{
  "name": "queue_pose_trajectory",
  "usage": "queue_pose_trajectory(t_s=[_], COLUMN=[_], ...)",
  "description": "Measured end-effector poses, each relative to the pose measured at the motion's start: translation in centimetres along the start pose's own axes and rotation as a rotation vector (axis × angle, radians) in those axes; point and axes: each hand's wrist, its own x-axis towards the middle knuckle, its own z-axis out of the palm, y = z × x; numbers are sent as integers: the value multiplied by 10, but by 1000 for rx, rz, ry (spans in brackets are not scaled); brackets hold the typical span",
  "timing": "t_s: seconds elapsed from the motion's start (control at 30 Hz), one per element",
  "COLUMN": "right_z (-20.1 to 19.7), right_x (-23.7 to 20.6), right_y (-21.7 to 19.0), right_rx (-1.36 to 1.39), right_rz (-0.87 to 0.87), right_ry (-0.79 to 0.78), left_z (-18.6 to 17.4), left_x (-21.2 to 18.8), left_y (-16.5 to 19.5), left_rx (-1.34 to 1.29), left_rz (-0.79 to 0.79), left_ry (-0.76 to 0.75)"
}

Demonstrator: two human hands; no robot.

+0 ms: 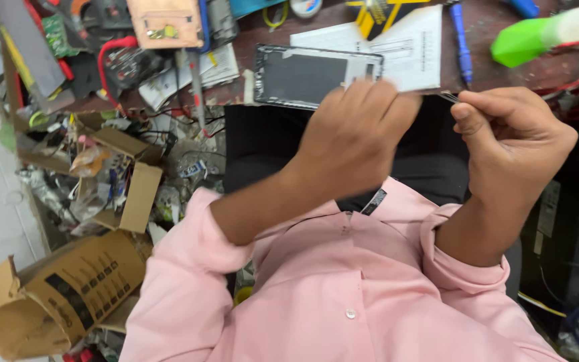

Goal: The person works at a cluttered repair bench on a disassembled smartphone frame, prying at the edge of the frame with a small tool and their fingers, spraying liquid onto the device and wiping it, then picking up another phone and tapping its screen. They continue prying at the frame edge by hand.

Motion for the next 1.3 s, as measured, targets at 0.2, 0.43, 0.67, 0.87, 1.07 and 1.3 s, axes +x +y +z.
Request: queue_pose_trajectory(t_s=[0.2, 0.43, 0.67, 0.87, 1.07, 1.3], right_z=[28, 113, 164, 176, 184, 208], right_x=[8, -16, -36, -32, -24, -21], right_y=[10, -1, -10, -10, -5, 0], right_rx=[74, 2, 6, 20, -113, -320], right_rz=[18, -130, -61, -29, -31, -79], right_ry=[-150, -524, -717, -749, -711, -853], left_z=[-87, -147, -125, -116, -125, -102], left_x=[-109, -178, -144, -126, -137, -149], left_y=[-54, -102, -65, -74, -95, -121], left_rx=[160, 393, -407, -462, -374, -875], left_rz=[-520, -704, -509, -466, -575, -876], left_ry=[-362, -46, 180, 277, 374, 439])
